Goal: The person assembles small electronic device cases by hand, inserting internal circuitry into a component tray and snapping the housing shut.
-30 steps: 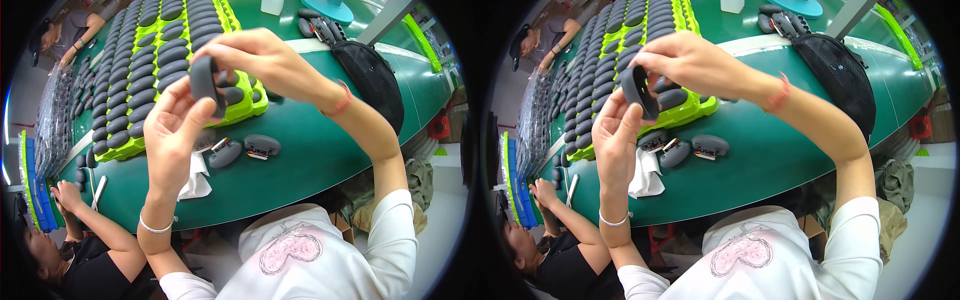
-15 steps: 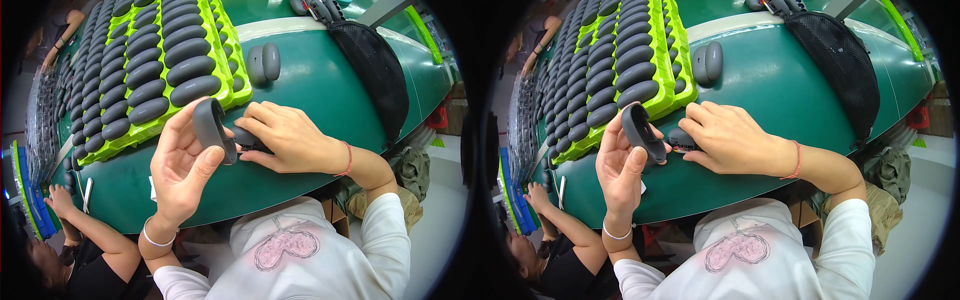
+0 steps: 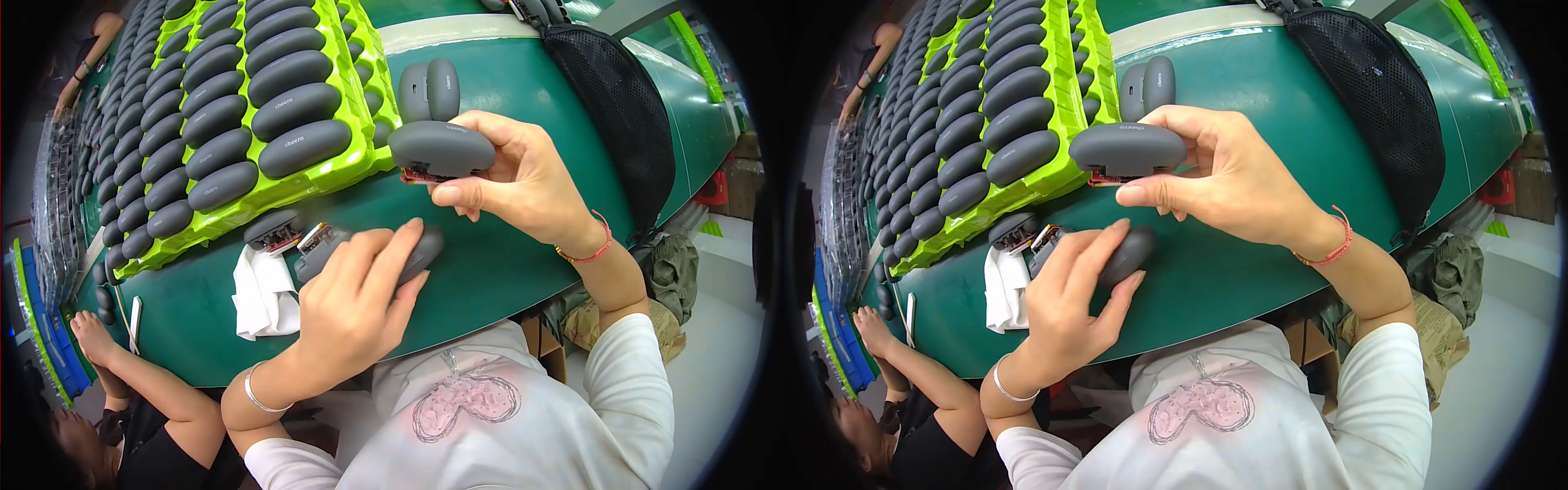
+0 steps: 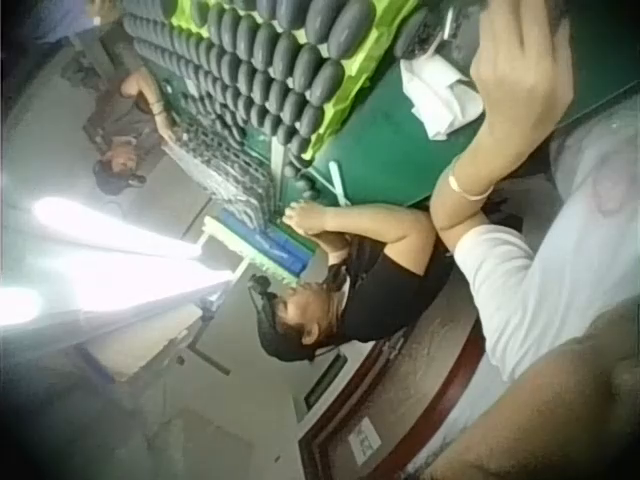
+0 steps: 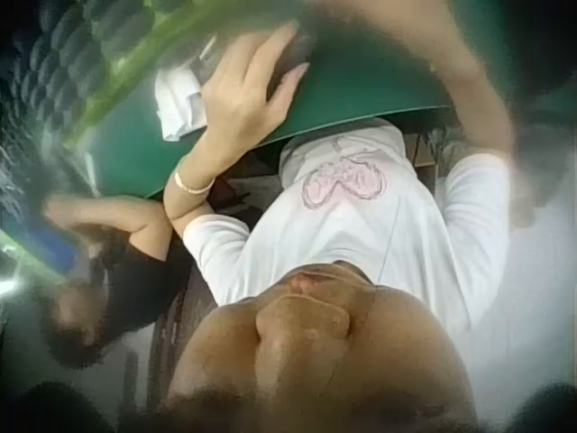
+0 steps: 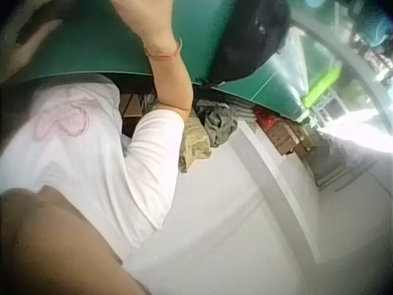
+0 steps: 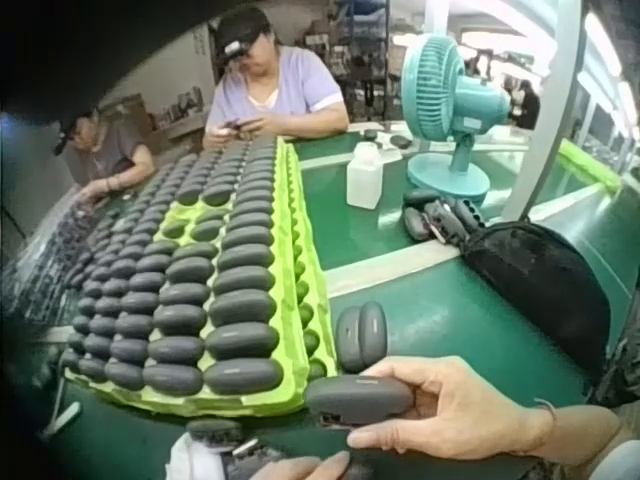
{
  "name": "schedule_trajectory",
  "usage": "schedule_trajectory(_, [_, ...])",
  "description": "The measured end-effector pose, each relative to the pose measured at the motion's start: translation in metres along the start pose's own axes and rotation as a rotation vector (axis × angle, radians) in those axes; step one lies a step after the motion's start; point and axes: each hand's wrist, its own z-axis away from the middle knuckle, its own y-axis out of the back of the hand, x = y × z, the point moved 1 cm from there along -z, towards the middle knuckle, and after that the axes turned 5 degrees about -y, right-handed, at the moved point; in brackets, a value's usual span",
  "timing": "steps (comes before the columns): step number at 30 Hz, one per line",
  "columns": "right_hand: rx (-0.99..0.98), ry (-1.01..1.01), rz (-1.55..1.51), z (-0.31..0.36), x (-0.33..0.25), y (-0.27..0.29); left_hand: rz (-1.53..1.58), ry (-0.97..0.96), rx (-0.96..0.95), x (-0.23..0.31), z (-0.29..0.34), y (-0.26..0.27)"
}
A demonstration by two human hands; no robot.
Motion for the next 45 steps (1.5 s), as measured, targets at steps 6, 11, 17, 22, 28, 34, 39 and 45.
schedule_trajectory(6, [0.088,0.417,0.166,0.005,0.009,-0.009,-0.083,-0.05,0.051,-0.001,-0.001,0.009])
schedule_trajectory(11, [0.172,1.029,0.711,0.007,0.026,-0.017,1.094,0.509,0.057,0.002,0.005,0.018])
schedule_trajectory(17, [0.021,1.008,0.681,0.008,0.026,-0.022,1.178,0.617,0.126,0.001,0.003,0.014])
schedule_trajectory(22, [-0.057,0.439,0.306,0.014,0.02,-0.021,0.966,0.496,0.071,-0.006,0.004,0.015])
schedule_trajectory(28, [-0.138,0.35,0.158,0.011,0.022,-0.017,1.061,0.57,0.064,0.0,0.0,0.02])
schedule_trajectory(34, [-0.247,0.118,-0.309,0.008,0.018,-0.016,1.314,0.605,0.151,-0.007,0.007,0.018])
schedule_trajectory(39, [-0.279,0.103,-0.282,0.006,0.02,-0.014,1.29,0.517,0.1,-0.019,0.013,0.022])
schedule_trajectory(45, [-0.281,0.115,-0.248,0.005,0.024,-0.016,1.187,0.509,0.276,-0.004,0.003,0.025])
